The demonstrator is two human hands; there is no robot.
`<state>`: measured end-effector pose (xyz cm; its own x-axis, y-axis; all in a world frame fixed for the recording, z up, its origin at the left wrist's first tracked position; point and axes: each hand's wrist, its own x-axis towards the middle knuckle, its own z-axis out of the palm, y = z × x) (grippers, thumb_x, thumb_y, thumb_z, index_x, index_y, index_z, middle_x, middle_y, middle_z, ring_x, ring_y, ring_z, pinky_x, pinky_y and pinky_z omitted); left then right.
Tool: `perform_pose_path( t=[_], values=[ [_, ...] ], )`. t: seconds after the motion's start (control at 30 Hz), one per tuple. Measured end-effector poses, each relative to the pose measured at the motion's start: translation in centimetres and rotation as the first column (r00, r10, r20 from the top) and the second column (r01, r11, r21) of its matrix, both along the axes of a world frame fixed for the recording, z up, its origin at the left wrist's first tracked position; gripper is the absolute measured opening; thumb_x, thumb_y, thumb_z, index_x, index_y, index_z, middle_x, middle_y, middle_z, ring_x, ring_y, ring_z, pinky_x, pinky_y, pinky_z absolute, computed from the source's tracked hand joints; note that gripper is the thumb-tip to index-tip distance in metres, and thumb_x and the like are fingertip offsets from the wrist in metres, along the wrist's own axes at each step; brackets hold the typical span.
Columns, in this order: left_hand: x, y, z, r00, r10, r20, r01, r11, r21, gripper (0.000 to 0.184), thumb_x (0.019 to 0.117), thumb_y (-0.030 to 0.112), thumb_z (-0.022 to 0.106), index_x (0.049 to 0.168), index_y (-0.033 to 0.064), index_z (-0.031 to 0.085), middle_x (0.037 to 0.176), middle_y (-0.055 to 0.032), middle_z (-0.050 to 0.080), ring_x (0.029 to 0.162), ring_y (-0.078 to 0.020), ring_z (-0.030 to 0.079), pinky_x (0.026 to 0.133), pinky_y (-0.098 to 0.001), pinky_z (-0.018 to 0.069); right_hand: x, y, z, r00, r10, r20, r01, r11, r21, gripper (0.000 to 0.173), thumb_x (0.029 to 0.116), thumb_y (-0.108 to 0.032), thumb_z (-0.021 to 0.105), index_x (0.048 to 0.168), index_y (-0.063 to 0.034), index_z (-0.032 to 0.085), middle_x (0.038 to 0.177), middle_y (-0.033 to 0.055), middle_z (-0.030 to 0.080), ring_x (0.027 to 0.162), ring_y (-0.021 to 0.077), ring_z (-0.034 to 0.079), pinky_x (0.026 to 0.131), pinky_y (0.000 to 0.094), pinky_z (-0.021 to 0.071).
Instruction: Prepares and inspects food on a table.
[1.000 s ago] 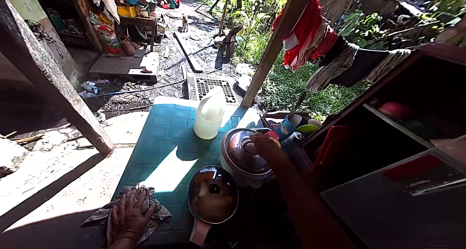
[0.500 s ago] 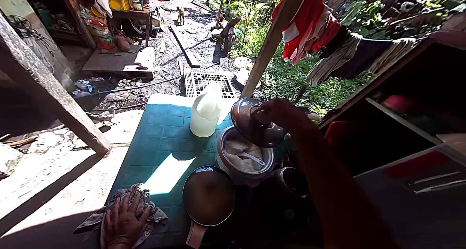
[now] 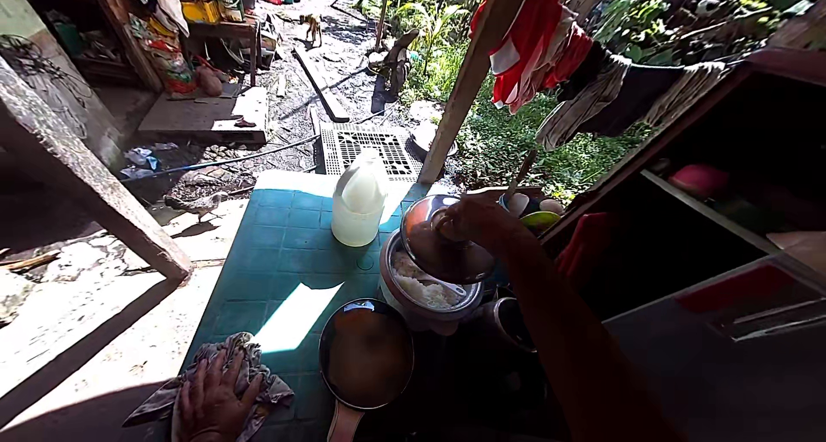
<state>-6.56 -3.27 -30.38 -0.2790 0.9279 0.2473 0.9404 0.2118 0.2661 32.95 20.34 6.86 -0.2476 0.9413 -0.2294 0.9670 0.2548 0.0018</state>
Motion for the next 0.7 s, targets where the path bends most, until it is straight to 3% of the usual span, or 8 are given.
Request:
perform_pose_path(
  t=[0.2,0.37,0.5,0.7],
  values=[
    [0.0,0.1,0.0,1.000,-0.002,-0.020,0.002,1.000,-0.003,0.072,0.0902,0.066,0.047,0.138,0.0161,0.065,0.150,-0.0219,0.053,0.141,-0.0519,0.043,0.112,-0.0717,0.0279,0.7,0.6,-5.8,0.997,-0.029,0.073,0.036,0.994,-0.100,0.025,0.1017,-0.019,0.059,0.108,0.0016,0.073,0.119,0.0230,0.068,0.119,0.0394,0.063,0.099,0.0558,0.0494],
    [0.1,0.0,0.2,1.000,0.001,-0.019,-0.001,1.000,-0.010,0.071,0.0916,0.066,0.046,0.140,0.0178,0.064,0.151,-0.0208,0.052,0.142,-0.0506,0.042,0.113,-0.0711,0.0272,0.4,0.5,-7.7,0.996,-0.019,0.085,0.031,0.989,-0.147,0.028,0.1035,-0.018,0.056,0.115,0.0021,0.071,0.127,0.0225,0.065,0.126,0.0378,0.060,0.105,0.0530,0.0471],
    [0.0,-0.1,0.0,1.000,0.010,-0.029,-0.010,1.000,-0.023,0.071,0.0915,0.068,0.046,0.141,0.0197,0.063,0.152,-0.0195,0.052,0.142,-0.0496,0.042,0.114,-0.0702,0.0270,0.2,0.2,-8.7,1.000,-0.022,0.019,0.024,0.997,-0.077,0.024,0.1023,-0.016,0.060,0.108,0.0028,0.073,0.121,0.0235,0.067,0.118,0.0391,0.063,0.100,0.0550,0.0500],
    [0.0,-0.2,0.3,1.000,0.001,0.005,0.000,0.999,-0.052,0.069,0.0913,0.064,0.052,0.143,0.0184,0.062,0.153,-0.0212,0.050,0.143,-0.0511,0.040,0.114,-0.0714,0.0253,0.6,0.8,-10.3,1.000,-0.013,-0.028,0.009,0.994,-0.112,0.025,0.1015,-0.017,0.059,0.110,0.0019,0.074,0.121,0.0229,0.068,0.121,0.0386,0.062,0.104,0.0552,0.0470]
  ],
)
